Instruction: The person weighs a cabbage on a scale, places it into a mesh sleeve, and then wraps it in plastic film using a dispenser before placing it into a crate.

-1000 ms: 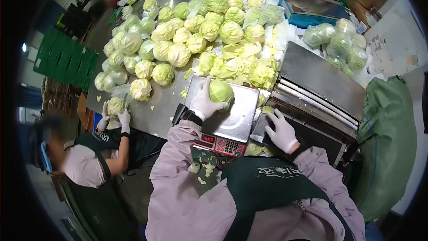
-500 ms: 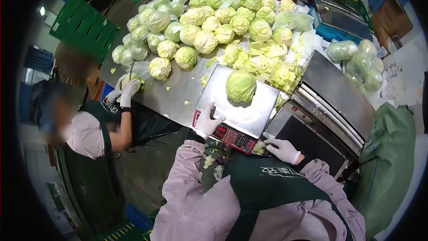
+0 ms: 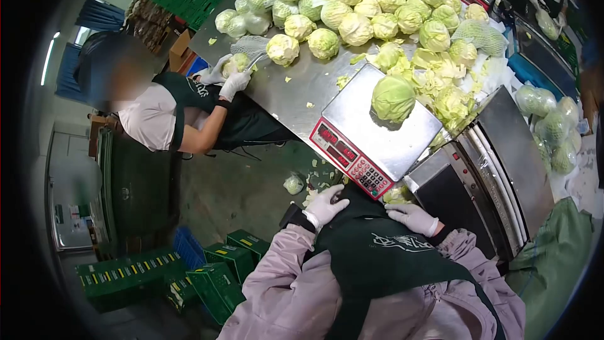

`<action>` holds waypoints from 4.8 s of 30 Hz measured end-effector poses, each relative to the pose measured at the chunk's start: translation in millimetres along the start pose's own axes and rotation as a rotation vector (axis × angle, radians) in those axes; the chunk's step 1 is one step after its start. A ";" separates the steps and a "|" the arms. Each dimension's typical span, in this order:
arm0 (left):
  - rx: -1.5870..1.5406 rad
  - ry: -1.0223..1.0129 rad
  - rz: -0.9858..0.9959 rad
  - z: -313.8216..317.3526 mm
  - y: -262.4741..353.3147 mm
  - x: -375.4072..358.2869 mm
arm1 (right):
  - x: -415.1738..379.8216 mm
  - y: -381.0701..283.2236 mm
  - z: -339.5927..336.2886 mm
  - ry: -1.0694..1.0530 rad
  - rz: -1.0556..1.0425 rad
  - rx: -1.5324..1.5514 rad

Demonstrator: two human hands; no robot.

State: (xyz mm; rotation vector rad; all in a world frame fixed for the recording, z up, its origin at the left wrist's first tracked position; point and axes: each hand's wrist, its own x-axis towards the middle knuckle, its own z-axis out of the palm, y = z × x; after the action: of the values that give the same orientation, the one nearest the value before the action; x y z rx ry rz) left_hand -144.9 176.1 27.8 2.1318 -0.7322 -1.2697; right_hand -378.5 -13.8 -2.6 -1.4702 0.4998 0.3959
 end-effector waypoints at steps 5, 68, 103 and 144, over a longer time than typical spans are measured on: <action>0.172 -0.072 0.061 -28.1 -24.8 27.7 | 2.4 -93.5 -45.4 0.312 -0.186 0.167; -0.124 -0.187 1.069 -156.8 142.6 129.1 | 120.9 -206.2 -13.9 0.610 -0.649 0.765; -0.013 -0.077 0.649 -77.9 119.3 204.7 | -68.5 -145.2 -99.1 1.101 -0.141 -0.290; -0.206 0.378 0.260 -36.8 87.7 85.2 | -123.9 -65.0 -512.1 0.849 -0.142 -0.547</action>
State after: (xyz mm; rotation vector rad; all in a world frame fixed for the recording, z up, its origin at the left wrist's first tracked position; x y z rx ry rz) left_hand -92.5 62.3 52.2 1.9544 -0.6559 -0.7433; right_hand -486.8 -522.6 103.5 -2.1813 0.9997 -0.2629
